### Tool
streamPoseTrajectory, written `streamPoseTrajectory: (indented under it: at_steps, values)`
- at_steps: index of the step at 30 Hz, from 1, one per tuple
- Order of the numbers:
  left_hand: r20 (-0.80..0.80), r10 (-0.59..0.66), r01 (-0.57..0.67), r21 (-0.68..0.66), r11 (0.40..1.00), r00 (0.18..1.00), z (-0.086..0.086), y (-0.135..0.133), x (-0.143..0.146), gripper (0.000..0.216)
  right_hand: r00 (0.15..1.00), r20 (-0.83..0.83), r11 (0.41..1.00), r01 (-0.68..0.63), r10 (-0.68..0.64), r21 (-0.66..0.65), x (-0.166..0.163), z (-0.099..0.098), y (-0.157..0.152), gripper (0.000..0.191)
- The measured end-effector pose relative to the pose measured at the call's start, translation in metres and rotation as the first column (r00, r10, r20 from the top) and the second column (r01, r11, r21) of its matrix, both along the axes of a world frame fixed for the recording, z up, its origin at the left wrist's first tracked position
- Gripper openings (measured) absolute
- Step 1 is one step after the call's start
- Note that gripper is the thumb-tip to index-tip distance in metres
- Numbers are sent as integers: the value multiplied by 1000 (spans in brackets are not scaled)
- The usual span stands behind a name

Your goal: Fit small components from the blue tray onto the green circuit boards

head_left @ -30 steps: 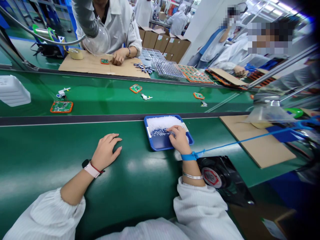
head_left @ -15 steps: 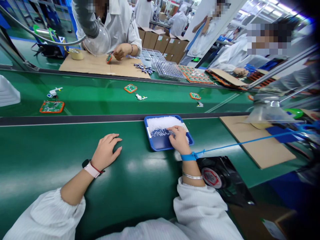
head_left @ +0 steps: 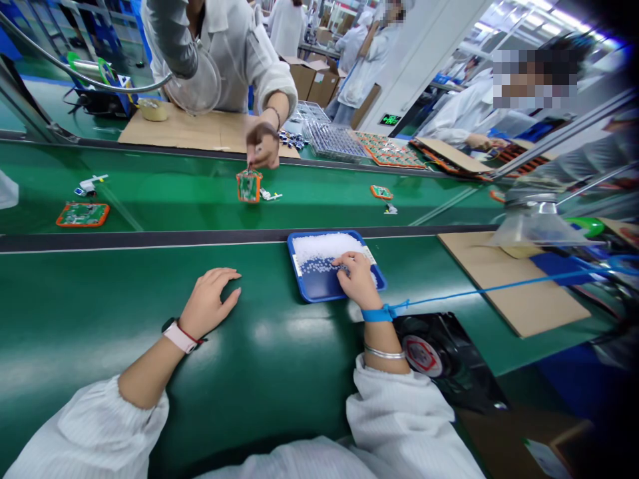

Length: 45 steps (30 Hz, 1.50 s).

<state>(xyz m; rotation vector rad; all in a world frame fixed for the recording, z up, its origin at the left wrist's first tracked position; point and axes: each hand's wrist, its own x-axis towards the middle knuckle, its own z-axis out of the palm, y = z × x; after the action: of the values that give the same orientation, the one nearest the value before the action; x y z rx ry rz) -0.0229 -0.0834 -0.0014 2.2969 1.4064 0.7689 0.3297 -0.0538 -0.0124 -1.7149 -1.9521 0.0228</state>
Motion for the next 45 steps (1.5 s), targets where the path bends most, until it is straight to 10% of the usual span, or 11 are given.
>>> streamPoseTrajectory:
  at_steps: [8, 23, 45]
  values:
    - [72, 112, -116, 46, 992, 991, 8, 3, 0, 26, 1000, 2, 1000, 12, -12, -12, 1, -2, 0, 29]
    - [-169, -80, 87, 36, 996, 982, 0, 78, 25, 65, 1000, 29, 1000, -5, 6, -15, 2, 2, -1, 29]
    - [-117, -86, 89, 20, 996, 989, 1, 51, 17, 60, 1000, 8, 1000, 7, -7, -17, 7, 1, 0, 24]
